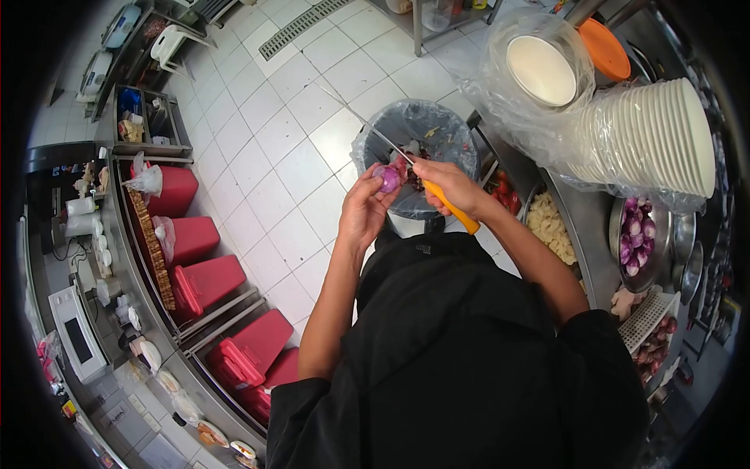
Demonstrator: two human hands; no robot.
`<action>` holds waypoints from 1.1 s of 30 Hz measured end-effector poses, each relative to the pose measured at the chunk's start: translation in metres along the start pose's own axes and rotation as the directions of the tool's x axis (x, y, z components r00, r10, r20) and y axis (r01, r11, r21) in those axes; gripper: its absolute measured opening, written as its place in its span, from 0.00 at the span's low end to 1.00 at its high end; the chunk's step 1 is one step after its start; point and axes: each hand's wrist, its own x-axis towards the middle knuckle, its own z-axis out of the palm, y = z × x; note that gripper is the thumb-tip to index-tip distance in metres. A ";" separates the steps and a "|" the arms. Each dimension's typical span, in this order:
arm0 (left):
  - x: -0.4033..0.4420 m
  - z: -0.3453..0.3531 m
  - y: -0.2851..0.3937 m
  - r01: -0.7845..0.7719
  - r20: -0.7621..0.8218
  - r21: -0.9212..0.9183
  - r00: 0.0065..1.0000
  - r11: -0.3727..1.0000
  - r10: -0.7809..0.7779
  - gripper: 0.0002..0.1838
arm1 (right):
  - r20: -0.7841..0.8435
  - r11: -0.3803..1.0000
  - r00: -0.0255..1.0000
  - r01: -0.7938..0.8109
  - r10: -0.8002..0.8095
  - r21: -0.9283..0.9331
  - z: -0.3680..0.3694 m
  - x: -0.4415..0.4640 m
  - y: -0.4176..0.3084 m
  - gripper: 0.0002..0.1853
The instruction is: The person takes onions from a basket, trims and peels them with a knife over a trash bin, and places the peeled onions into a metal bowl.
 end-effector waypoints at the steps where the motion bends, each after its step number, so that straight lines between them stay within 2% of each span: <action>1: 0.002 -0.003 -0.001 0.005 0.007 -0.030 1.000 1.000 -0.005 0.26 | 0.000 1.000 1.000 0.000 0.000 -0.001 0.000 0.001 0.001 0.23; 7: 0.000 -0.005 0.003 -0.032 -0.004 -0.079 0.999 0.996 0.032 0.26 | -0.040 1.000 0.999 0.002 -0.003 -0.024 -0.002 0.007 0.005 0.23; 10: -0.002 -0.004 0.005 -0.044 -0.014 -0.070 0.999 0.997 0.043 0.27 | -0.030 0.997 0.999 -0.042 0.044 0.064 -0.010 0.011 0.005 0.24; 13: -0.001 -0.001 0.005 -0.077 -0.048 0.016 0.996 0.997 0.078 0.27 | -0.032 0.994 0.994 -0.104 0.105 0.021 -0.014 0.018 0.006 0.28; 15: 0.000 0.001 0.004 -0.086 -0.057 0.071 0.994 0.994 0.090 0.25 | -0.150 0.996 0.986 -0.082 0.077 -0.024 -0.011 0.024 0.009 0.34; 16: 0.001 0.002 0.003 -0.094 -0.066 0.126 0.992 0.988 0.103 0.22 | -0.150 0.996 0.986 -0.081 0.077 -0.024 -0.011 0.029 0.011 0.34; 18: 0.001 0.002 0.001 -0.093 -0.081 0.131 0.991 0.987 0.104 0.22 | -0.185 0.984 0.977 -0.130 0.106 -0.122 -0.013 0.038 0.014 0.36; 21: 0.003 -0.001 0.000 -0.101 -0.127 0.101 0.985 0.990 0.113 0.23 | -0.199 0.977 0.978 -0.107 0.069 -0.185 -0.007 0.041 0.012 0.36; 23: 0.003 -0.004 0.000 -0.114 -0.164 0.060 0.979 0.992 0.122 0.24 | -0.149 0.986 0.987 -0.074 0.051 -0.148 0.001 0.028 0.005 0.36; 25: 0.003 -0.004 0.000 -0.124 -0.229 0.033 0.965 0.992 0.128 0.16 | -0.101 0.993 0.994 -0.044 0.033 -0.108 0.011 0.017 0.005 0.35; 28: 0.005 -0.005 -0.002 -0.144 -0.225 -0.010 0.964 0.989 0.139 0.13 | -0.042 0.995 0.998 0.052 -0.055 -0.082 0.023 0.012 0.008 0.33; 31: 0.004 -0.002 -0.002 -0.141 -0.187 -0.021 0.973 0.990 0.135 0.19 | 0.022 0.991 0.996 0.088 -0.086 -0.100 0.028 0.012 0.009 0.33; 33: 0.003 0.000 -0.003 -0.132 -0.168 -0.012 0.977 0.991 0.128 0.19 | 0.007 0.991 0.996 0.090 -0.090 -0.102 0.027 0.012 0.011 0.33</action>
